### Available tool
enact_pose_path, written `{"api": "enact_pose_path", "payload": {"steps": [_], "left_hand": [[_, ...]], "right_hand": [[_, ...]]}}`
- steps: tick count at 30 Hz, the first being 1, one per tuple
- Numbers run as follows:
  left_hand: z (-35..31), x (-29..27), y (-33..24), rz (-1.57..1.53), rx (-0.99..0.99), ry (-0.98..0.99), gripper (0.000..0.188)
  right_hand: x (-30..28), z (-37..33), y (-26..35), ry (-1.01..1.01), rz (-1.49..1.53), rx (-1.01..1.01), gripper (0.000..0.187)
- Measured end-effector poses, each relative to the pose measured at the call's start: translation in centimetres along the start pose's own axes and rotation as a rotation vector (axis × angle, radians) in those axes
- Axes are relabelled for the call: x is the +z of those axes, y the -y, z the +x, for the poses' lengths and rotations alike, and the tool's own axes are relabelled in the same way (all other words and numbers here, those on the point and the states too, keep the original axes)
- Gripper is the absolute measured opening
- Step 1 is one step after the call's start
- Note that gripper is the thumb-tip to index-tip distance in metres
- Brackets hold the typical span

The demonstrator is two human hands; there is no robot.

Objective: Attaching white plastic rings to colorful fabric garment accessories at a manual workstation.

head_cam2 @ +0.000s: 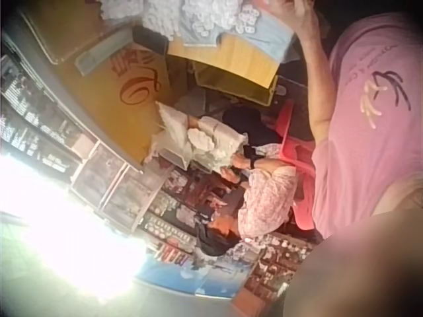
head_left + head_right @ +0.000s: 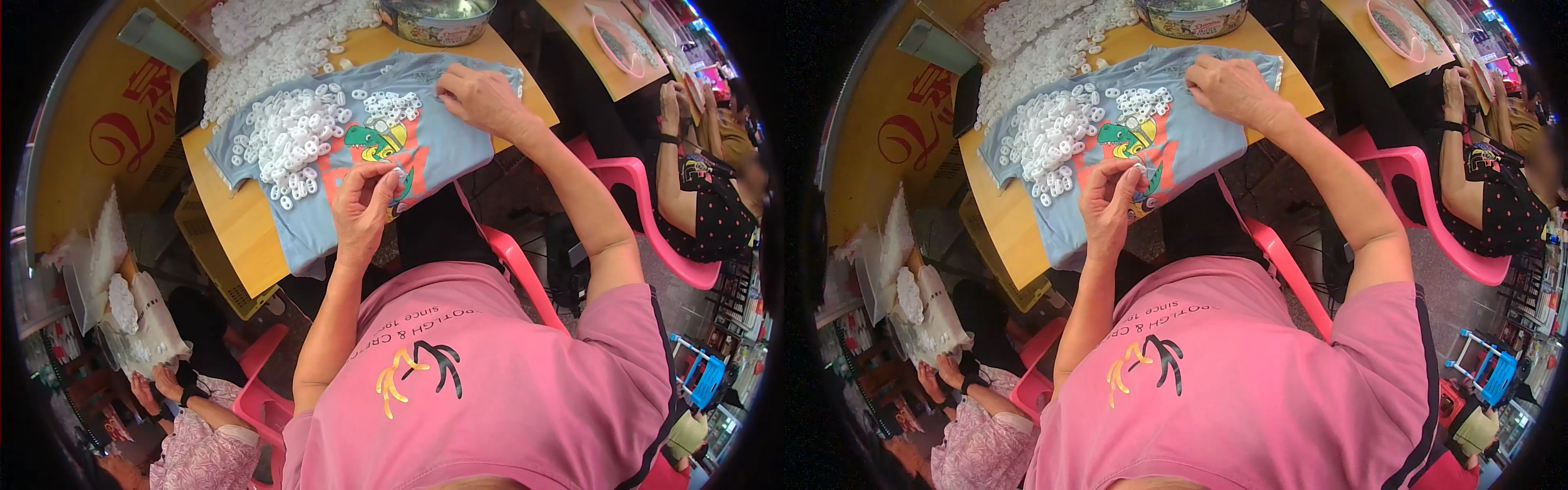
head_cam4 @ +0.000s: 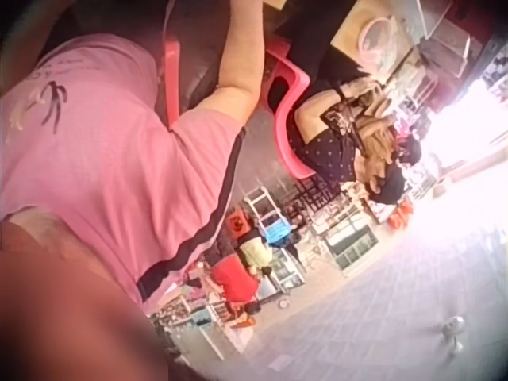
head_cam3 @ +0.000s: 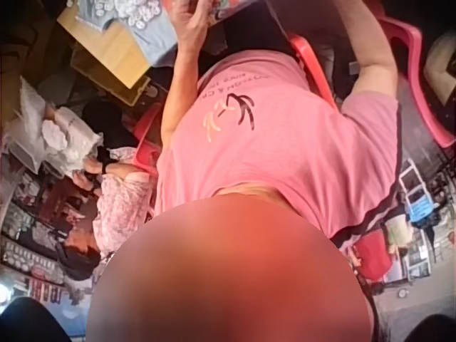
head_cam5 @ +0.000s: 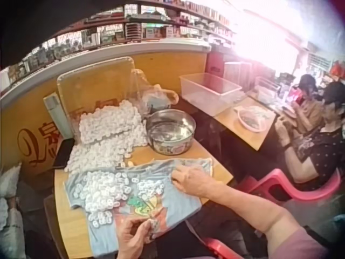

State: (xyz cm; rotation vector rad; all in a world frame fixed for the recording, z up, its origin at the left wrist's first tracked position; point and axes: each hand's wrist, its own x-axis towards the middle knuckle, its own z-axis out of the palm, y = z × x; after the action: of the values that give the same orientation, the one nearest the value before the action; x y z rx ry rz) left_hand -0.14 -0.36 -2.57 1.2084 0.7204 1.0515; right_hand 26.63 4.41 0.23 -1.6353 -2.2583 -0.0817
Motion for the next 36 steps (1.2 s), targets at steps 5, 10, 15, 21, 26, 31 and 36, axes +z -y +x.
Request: {"api": "enact_pose_path", "payload": {"steps": [5,10,15,21,26,31,36], "left_hand": [[0.0,0.1,0.0,-0.013,0.008,0.001,0.013],[0.1,-0.1,0.3,-0.03,0.02,0.008,0.011],[0.0,-0.1,0.2,-0.029,0.016,0.007,0.012],[-0.1,0.2,-0.2,-0.005,0.01,0.002,0.013],[0.1,0.1,-0.2,-0.008,-0.013,-0.011,0.013],[0.4,0.0,-0.2,-0.115,-0.05,-0.086,0.014],[1.0,0.5,-1.2,-0.249,-0.084,-0.159,0.014]], "right_hand": [[0.6,-0.3,-0.3,-0.036,-0.006,0.059,0.012],[-0.2,-0.3,0.4,-0.124,0.067,0.201,0.012],[-0.8,-0.6,0.5,-0.017,0.127,0.115,0.013],[-0.1,-0.2,0.3,0.026,0.086,0.045,0.013],[-0.1,0.5,0.8,0.028,-0.017,-0.092,0.011],[-0.5,0.2,1.5,0.004,0.065,-0.022,0.01],[-0.2,-0.7,1.5,-0.162,0.176,0.006,0.018]]}}
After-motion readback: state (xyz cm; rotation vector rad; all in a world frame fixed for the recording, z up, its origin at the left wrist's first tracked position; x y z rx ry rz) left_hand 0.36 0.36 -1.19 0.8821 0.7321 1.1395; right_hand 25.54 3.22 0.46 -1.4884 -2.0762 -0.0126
